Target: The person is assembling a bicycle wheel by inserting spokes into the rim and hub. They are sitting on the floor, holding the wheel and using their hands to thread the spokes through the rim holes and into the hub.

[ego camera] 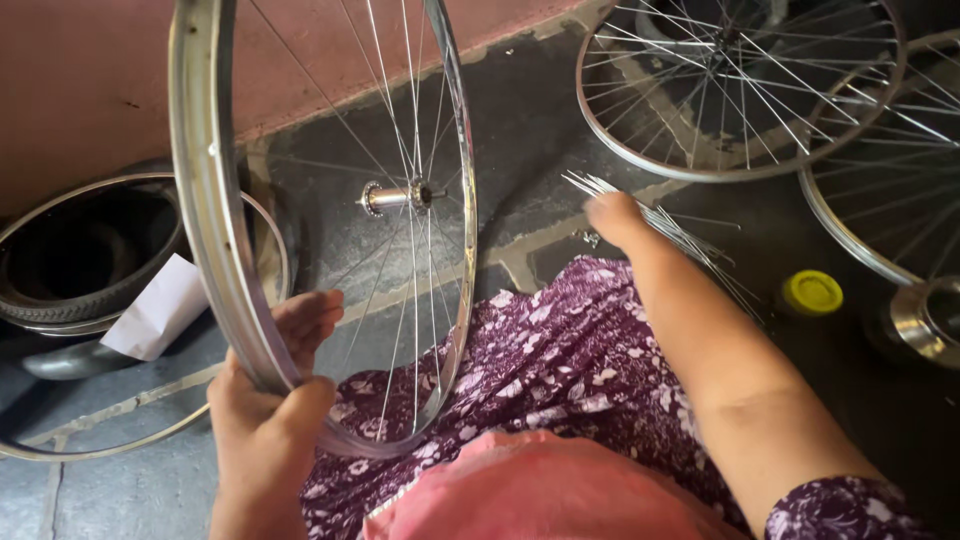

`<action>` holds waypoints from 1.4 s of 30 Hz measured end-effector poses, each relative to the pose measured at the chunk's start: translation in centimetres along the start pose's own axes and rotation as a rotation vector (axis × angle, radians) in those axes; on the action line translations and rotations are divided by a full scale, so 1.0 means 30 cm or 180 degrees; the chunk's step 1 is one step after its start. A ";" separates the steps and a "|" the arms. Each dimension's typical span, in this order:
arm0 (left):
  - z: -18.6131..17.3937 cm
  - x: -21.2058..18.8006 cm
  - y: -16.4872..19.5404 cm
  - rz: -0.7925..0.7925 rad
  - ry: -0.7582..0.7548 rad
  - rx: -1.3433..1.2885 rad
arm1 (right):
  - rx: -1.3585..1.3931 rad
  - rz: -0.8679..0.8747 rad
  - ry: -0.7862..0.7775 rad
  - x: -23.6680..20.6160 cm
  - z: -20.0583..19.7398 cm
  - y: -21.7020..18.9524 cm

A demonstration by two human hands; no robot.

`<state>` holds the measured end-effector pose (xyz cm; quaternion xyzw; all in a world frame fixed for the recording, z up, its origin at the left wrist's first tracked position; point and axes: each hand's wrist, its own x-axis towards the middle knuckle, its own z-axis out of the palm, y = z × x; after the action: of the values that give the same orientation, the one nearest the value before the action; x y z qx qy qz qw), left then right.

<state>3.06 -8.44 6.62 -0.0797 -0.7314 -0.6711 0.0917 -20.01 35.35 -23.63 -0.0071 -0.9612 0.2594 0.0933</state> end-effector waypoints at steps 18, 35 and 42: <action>-0.007 0.290 -0.028 -0.0257 -0.0046 -0.0311 | -0.0870 0.1150 -0.1524 0.323 0.200 0.096; -0.064 0.274 -0.093 0.0047 -0.0349 -0.0616 | -0.1010 0.1083 -0.1447 0.353 0.211 0.101; -0.016 0.213 -0.034 -0.0380 -0.0068 -0.0166 | 0.2139 0.0712 -0.0055 0.320 -0.133 -0.083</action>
<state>-3.38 -9.04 7.23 -0.0454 -0.7181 -0.6933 0.0416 -28.62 35.78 -17.33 -0.0791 -0.8162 0.5698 0.0533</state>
